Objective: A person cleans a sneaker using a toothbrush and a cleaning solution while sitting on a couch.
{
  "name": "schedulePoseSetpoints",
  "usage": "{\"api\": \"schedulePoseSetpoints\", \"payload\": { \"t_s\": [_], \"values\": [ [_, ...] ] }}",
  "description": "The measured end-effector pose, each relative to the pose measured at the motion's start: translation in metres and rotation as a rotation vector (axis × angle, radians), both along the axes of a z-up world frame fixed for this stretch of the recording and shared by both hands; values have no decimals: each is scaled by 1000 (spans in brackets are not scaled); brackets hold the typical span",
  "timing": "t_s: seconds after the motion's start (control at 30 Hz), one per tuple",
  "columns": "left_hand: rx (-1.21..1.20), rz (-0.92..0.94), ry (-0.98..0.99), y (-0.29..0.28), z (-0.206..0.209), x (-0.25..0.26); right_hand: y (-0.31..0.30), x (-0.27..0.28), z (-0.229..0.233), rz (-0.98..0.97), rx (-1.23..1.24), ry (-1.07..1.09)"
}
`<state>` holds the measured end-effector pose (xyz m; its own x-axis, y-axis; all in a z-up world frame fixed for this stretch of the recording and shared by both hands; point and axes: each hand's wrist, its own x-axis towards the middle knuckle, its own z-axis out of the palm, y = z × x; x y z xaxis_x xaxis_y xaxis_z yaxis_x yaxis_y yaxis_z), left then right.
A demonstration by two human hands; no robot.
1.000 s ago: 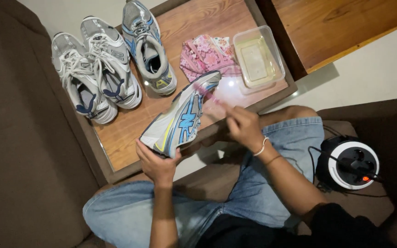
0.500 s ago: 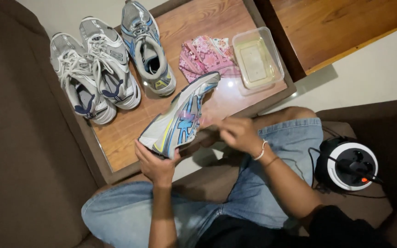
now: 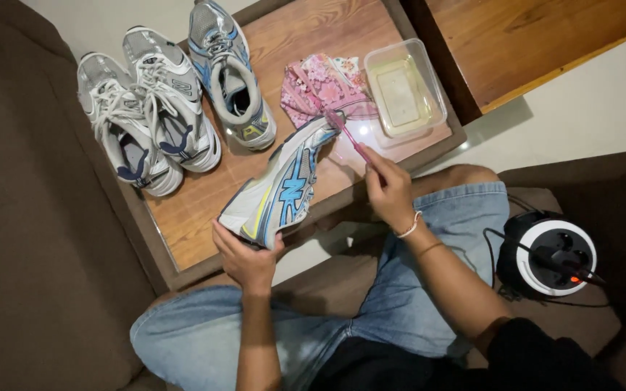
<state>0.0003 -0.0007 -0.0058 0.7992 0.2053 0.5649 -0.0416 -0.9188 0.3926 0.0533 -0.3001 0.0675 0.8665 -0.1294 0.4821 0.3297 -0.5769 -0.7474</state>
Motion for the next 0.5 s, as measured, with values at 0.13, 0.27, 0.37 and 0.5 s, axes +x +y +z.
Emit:
{"api": "schedulePoseSetpoints", "payload": {
  "t_s": [0.13,0.27,0.37,0.5],
  "values": [
    [21,10,16,-2,5,1,1,-12,-38,157,24,45],
    [24,8,31,-1,8,-1,5,-4,-6,57,59,23],
    [1,-3,34,0,8,-3,5,-4,2,36,82,22],
    [-7,-11,32,-1,11,-1,-1,-9,-11,62,91,42]
  ]
}}
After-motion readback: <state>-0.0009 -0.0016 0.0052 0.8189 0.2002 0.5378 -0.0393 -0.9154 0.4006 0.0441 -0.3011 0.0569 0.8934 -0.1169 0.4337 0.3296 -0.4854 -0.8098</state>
